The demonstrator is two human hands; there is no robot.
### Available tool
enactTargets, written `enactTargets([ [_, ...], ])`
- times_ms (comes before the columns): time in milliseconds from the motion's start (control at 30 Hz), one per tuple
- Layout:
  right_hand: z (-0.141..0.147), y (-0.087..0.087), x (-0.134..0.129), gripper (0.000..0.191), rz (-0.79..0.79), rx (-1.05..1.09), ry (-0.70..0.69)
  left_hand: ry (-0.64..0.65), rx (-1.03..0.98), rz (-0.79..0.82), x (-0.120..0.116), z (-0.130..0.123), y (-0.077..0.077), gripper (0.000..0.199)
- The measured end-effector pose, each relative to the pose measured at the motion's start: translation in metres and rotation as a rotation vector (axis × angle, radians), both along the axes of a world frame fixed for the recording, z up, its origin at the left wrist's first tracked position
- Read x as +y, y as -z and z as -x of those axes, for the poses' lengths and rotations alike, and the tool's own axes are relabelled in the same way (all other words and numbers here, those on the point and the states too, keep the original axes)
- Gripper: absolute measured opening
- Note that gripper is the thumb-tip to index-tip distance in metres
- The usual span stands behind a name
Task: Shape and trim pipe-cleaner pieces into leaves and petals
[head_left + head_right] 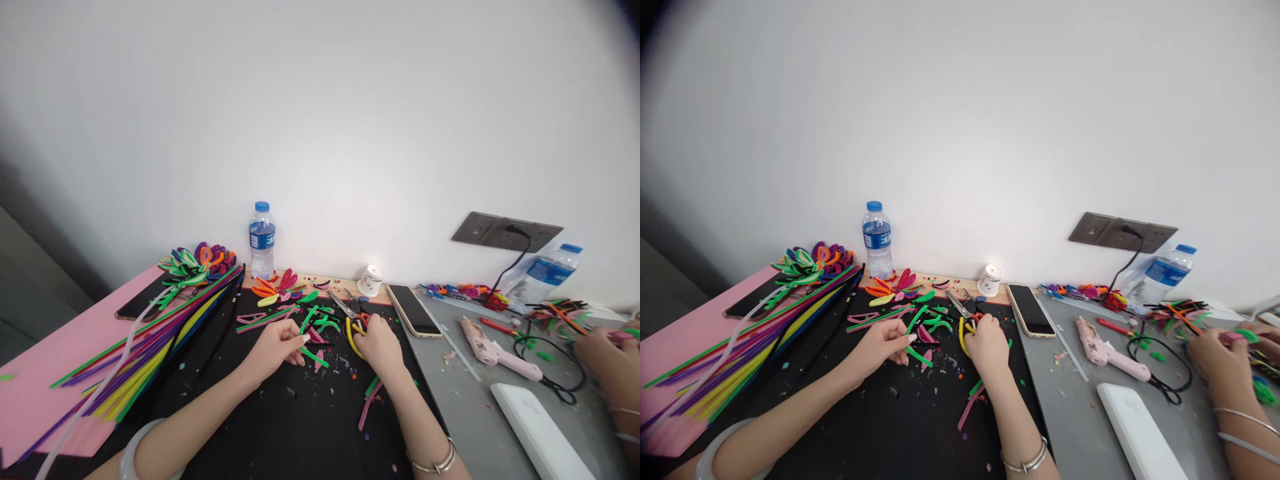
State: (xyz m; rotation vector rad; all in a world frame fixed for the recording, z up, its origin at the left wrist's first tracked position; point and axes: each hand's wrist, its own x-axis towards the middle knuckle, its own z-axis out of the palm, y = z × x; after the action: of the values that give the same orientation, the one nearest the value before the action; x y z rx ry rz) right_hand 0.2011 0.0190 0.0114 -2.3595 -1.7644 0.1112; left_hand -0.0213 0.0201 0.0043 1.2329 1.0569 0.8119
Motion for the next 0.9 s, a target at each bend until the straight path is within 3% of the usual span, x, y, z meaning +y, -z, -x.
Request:
enactTargets([
  [233,-0.002,-0.003,0.003,0.012,-0.146,0.156,0.024,-0.078,-0.032,0.003,0.001,0.002,-0.004,0.029],
  [433,0.01,-0.008,-0.005,0.026,-0.246,0.3,-0.24,-0.132,-0.006,-0.129,0.001,0.003,-0.005,0.026],
  [533,0.018,-0.012,-0.009,0.025,-0.237,0.299,-0.3,-0.144,0.027,-0.199,0.001,0.004,-0.007,0.023],
  [900,0.02,-0.015,-0.012,0.022,-0.286,0.224,-0.289,-0.199,0.074,-0.29,0.004,0.009,-0.01,0.023],
])
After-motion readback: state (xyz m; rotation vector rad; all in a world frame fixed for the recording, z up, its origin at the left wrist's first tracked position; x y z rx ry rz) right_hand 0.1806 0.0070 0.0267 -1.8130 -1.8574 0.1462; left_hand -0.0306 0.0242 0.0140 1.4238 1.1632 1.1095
